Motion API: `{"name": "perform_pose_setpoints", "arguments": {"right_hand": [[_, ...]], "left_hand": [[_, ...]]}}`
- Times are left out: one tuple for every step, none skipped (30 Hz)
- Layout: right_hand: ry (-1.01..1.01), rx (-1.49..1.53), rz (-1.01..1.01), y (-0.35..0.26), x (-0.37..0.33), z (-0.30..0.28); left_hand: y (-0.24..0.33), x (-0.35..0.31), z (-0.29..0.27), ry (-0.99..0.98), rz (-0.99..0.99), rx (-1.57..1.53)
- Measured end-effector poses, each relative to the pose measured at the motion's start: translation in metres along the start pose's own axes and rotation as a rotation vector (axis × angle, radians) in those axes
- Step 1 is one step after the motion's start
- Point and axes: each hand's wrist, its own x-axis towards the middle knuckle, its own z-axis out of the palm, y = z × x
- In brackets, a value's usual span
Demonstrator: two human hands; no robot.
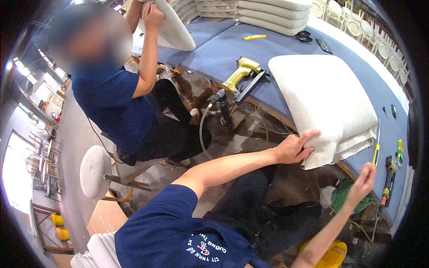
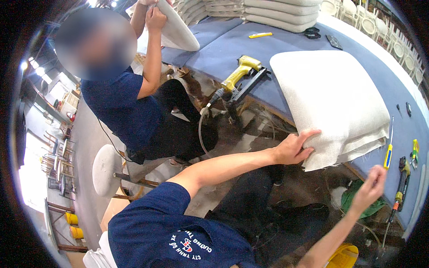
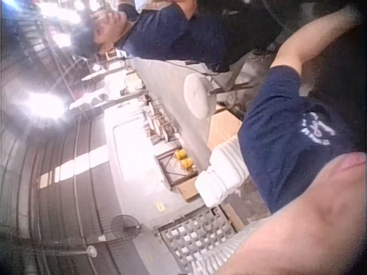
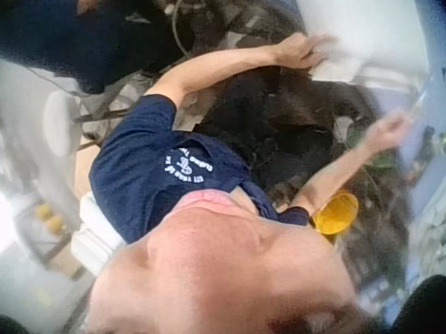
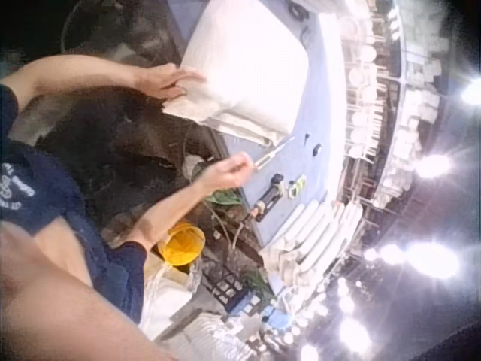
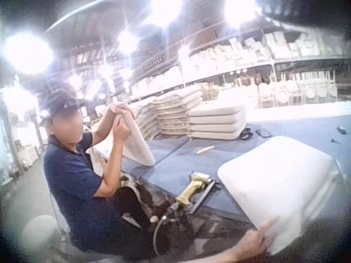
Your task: The person staples white fabric onto a cushion base using a pneumatic staple gun, then trims excess fabric with a utility knife. They smooth and fold the fabric edges before stapling, and stack the finished cushion with others on the workbench.
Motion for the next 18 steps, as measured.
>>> {"name": "perform_pose_setpoints", "arguments": {"right_hand": [[0.039, -0.200, -0.039, 0.028, 0.023, -0.023], [0.085, -0.439, -0.140, 0.064, 0.046, -0.045], [0.101, -0.623, -0.131, 0.099, 0.058, -0.058], [0.123, -0.818, -0.128, 0.130, 0.067, -0.076], [0.157, -1.022, -0.121, 0.162, 0.075, -0.102], [0.102, -1.132, 0.035, 0.197, 0.082, -0.134], [0.098, -1.187, -0.007, 0.206, 0.072, -0.125], [0.099, -1.243, -0.046, 0.209, 0.063, -0.117], [0.103, -1.303, -0.085, 0.210, 0.060, -0.111], [0.073, -1.286, -0.040, 0.211, 0.054, -0.111], [0.048, -1.299, -0.023, 0.211, 0.055, -0.112], [0.024, -1.313, -0.006, 0.210, 0.060, -0.117], [0.000, -1.325, 0.019, 0.210, 0.060, -0.122], [0.012, -1.300, -0.004, 0.201, 0.063, -0.117], [0.034, -1.351, 0.036, 0.194, 0.066, -0.106], [0.063, -1.416, 0.072, 0.185, 0.072, -0.104], [0.090, -1.474, 0.108, 0.178, 0.077, -0.098], [0.040, -1.434, 0.165, 0.190, 0.083, -0.094]], "left_hand": [[-0.002, 0.003, 0.004, 0.014, 0.034, 0.004], [0.000, 0.005, 0.005, -0.006, 0.022, -0.013], [0.002, 0.003, 0.002, -0.011, 0.013, -0.002], [0.005, 0.003, 0.000, -0.012, 0.011, -0.001], [0.008, 0.008, 0.003, -0.015, 0.019, -0.008], [0.005, 0.010, 0.011, -0.008, 0.042, -0.032], [0.002, 0.006, 0.010, 0.007, 0.037, -0.026], [0.000, 0.004, 0.008, 0.018, 0.038, -0.022], [-0.002, 0.004, 0.007, 0.029, 0.039, -0.021], [-0.001, 0.003, 0.007, 0.023, 0.037, -0.027], [-0.001, 0.003, 0.007, 0.017, 0.035, -0.034], [-0.001, 0.004, 0.008, 0.011, 0.033, -0.042], [-0.002, 0.004, 0.008, -0.002, 0.033, -0.049], [-0.003, 0.003, 0.005, -0.008, 0.032, -0.042], [-0.005, 0.000, 0.002, -0.014, 0.029, -0.032], [-0.004, 0.000, 0.001, -0.013, 0.032, -0.036], [-0.004, -0.001, -0.001, -0.005, 0.025, -0.017], [-0.003, -0.004, -0.005, 0.002, 0.014, 0.007]]}}
